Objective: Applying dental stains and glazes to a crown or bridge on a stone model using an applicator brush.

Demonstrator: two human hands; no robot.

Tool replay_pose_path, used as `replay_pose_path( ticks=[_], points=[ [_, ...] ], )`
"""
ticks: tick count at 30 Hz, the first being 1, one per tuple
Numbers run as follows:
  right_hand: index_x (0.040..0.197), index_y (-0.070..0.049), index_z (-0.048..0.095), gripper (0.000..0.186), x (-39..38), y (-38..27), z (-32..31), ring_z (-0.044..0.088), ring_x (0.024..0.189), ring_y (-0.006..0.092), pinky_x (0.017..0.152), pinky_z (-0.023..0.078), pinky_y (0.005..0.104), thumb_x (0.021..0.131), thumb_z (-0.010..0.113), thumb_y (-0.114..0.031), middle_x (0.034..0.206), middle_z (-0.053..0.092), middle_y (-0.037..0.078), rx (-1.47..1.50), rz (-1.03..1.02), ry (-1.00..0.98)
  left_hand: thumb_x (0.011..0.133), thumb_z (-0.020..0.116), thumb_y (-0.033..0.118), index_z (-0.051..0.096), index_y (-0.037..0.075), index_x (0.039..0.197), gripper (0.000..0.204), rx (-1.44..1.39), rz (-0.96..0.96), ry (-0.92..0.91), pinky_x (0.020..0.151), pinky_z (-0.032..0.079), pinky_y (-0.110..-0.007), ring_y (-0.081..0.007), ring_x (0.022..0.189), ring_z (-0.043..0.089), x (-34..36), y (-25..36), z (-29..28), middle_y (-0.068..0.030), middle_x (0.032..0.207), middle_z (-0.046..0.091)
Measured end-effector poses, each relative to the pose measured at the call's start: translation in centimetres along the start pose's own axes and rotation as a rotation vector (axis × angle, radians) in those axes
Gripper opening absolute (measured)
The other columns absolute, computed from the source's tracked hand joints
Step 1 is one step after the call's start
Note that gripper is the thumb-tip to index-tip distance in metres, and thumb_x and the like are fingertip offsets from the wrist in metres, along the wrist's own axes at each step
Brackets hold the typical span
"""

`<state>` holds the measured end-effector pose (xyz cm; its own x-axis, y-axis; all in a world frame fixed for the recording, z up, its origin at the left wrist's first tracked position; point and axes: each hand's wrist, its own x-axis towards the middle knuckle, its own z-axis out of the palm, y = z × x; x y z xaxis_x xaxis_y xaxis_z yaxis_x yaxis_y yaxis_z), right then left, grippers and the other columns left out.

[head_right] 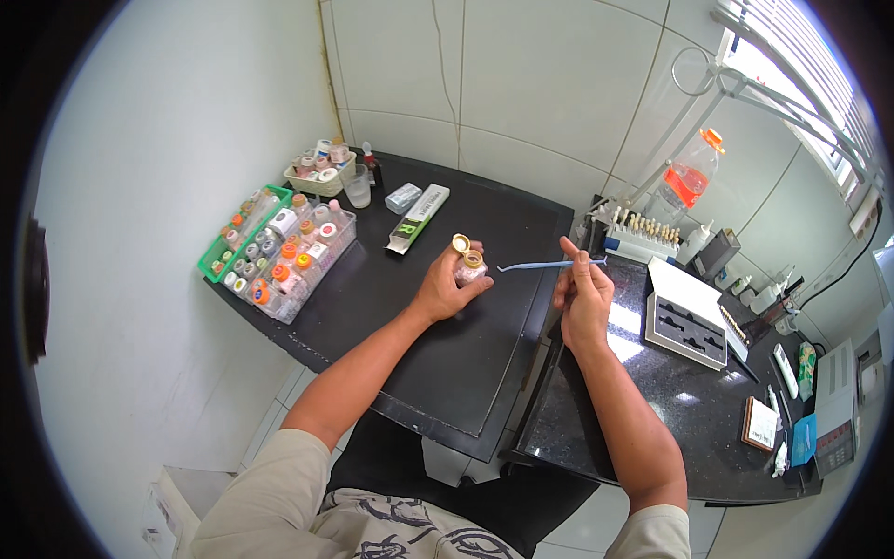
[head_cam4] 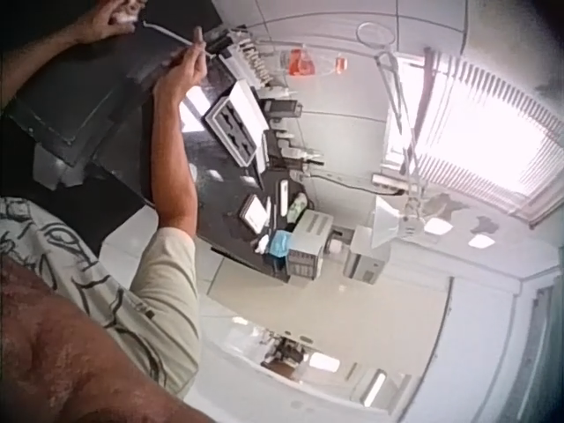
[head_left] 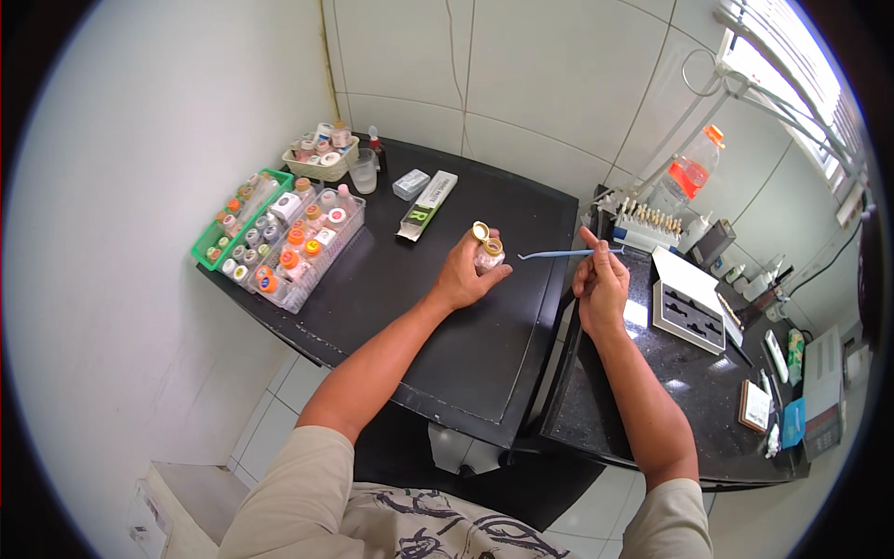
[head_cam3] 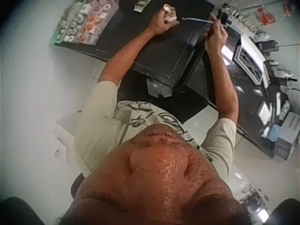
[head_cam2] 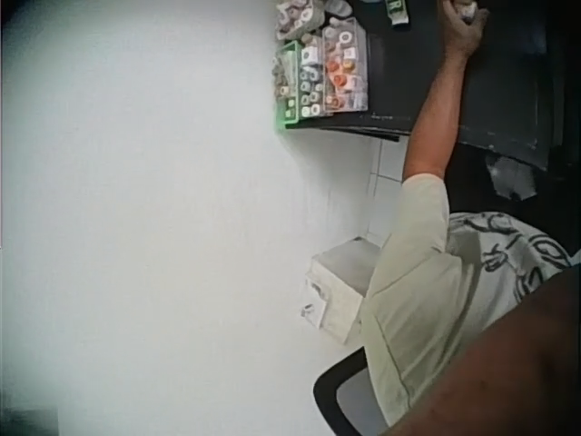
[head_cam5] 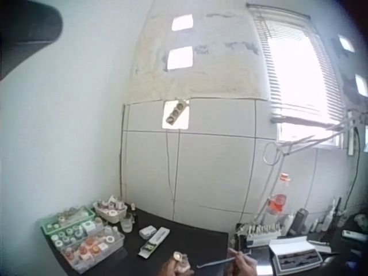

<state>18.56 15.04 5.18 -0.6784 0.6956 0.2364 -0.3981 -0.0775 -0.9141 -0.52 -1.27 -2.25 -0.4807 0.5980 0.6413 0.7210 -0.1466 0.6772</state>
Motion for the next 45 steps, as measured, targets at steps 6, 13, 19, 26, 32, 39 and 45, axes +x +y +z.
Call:
replay_pose_path(
  ticks=[6, 13, 19, 26, 32, 39, 45],
  points=[
    [0.141, 0.002, 0.067, 0.051, 0.6, 0.3, 0.3, 0.047, 0.053, 0.0084, 0.049, 0.035, 0.0242, 0.114, 0.058, -0.040, 0.068, 0.054, -0.002, -0.039, 0.029, 0.024, 0.094, 0.082, 0.023, 0.037, 0.002, 0.152, 0.076, -0.182, -0.177, 0.135, 0.092, 0.058, -0.038, -0.0239, 0.099, 0.075, -0.2, -0.9, 0.3, -0.0121, 0.110, 0.074],
    [0.145, 0.004, 0.064, 0.053, 1.3, 1.0, -1.6, 0.046, 0.056, 0.0066, 0.050, 0.035, 0.0245, 0.115, 0.056, -0.039, 0.069, 0.050, -0.003, -0.053, 0.021, 0.013, 0.103, 0.070, 0.019, 0.030, 0.012, 0.154, 0.064, -0.522, -0.330, 0.084, 0.062, 0.062, -0.032, -0.0187, 0.079, 0.075, 0.7, 0.7, 0.4, -0.0128, 0.101, 0.067],
    [0.149, 0.003, 0.059, 0.056, 1.3, 0.9, -1.6, 0.044, 0.057, 0.0076, 0.051, 0.036, 0.0245, 0.115, 0.054, -0.041, 0.071, 0.048, -0.003, 0.023, 0.110, 0.021, 0.105, 0.069, 0.019, 0.042, 0.005, 0.134, 0.042, -0.439, -0.282, 0.086, 0.066, 0.054, -0.031, -0.0123, 0.072, 0.066, 0.2, 0.0, 0.2, -0.0080, 0.093, 0.065],
    [0.149, 0.003, 0.059, 0.054, 1.2, 1.7, -3.4, 0.043, 0.055, 0.0061, 0.050, 0.035, 0.0241, 0.115, 0.055, -0.040, 0.069, 0.049, -0.004, 0.015, 0.120, -0.009, 0.110, 0.062, 0.020, 0.034, 0.007, 0.146, 0.048, -0.739, -0.245, 0.118, 0.075, 0.055, -0.030, -0.0146, 0.087, 0.065, -0.4, 2.2, -3.5, -0.0094, 0.117, 0.055],
    [0.135, 0.005, 0.067, 0.049, 0.8, 1.3, -2.9, 0.046, 0.048, 0.0080, 0.046, 0.035, 0.0242, 0.116, 0.054, -0.038, 0.063, 0.051, -0.001, -0.013, 0.097, 0.007, 0.113, 0.054, 0.046, 0.039, 0.006, 0.150, 0.056, -0.488, -0.135, 0.405, 0.098, 0.056, -0.039, -0.0209, 0.117, 0.065, -3.3, 4.2, -19.3, -0.0147, 0.125, 0.065],
    [0.134, 0.004, 0.068, 0.048, 1.0, 1.7, -2.2, 0.049, 0.047, 0.0092, 0.045, 0.036, 0.0242, 0.115, 0.055, -0.038, 0.062, 0.055, 0.001, -0.038, 0.103, -0.022, 0.098, 0.077, 0.010, 0.065, 0.007, 0.126, 0.031, 0.324, -0.304, 0.856, 0.097, 0.056, -0.035, -0.0193, 0.112, 0.068, -6.3, -2.7, -41.5, -0.0071, 0.125, 0.067],
    [0.135, 0.003, 0.067, 0.048, 0.9, 1.7, -2.9, 0.049, 0.049, 0.0082, 0.045, 0.036, 0.0247, 0.114, 0.057, -0.039, 0.064, 0.055, -0.001, -0.070, 0.097, -0.052, 0.084, 0.088, 0.011, 0.070, 0.008, 0.114, 0.035, 0.687, -0.547, 0.773, 0.089, 0.057, -0.040, -0.0258, 0.101, 0.073, -7.0, -6.0, -44.9, -0.0095, 0.107, 0.077]
  ],
)
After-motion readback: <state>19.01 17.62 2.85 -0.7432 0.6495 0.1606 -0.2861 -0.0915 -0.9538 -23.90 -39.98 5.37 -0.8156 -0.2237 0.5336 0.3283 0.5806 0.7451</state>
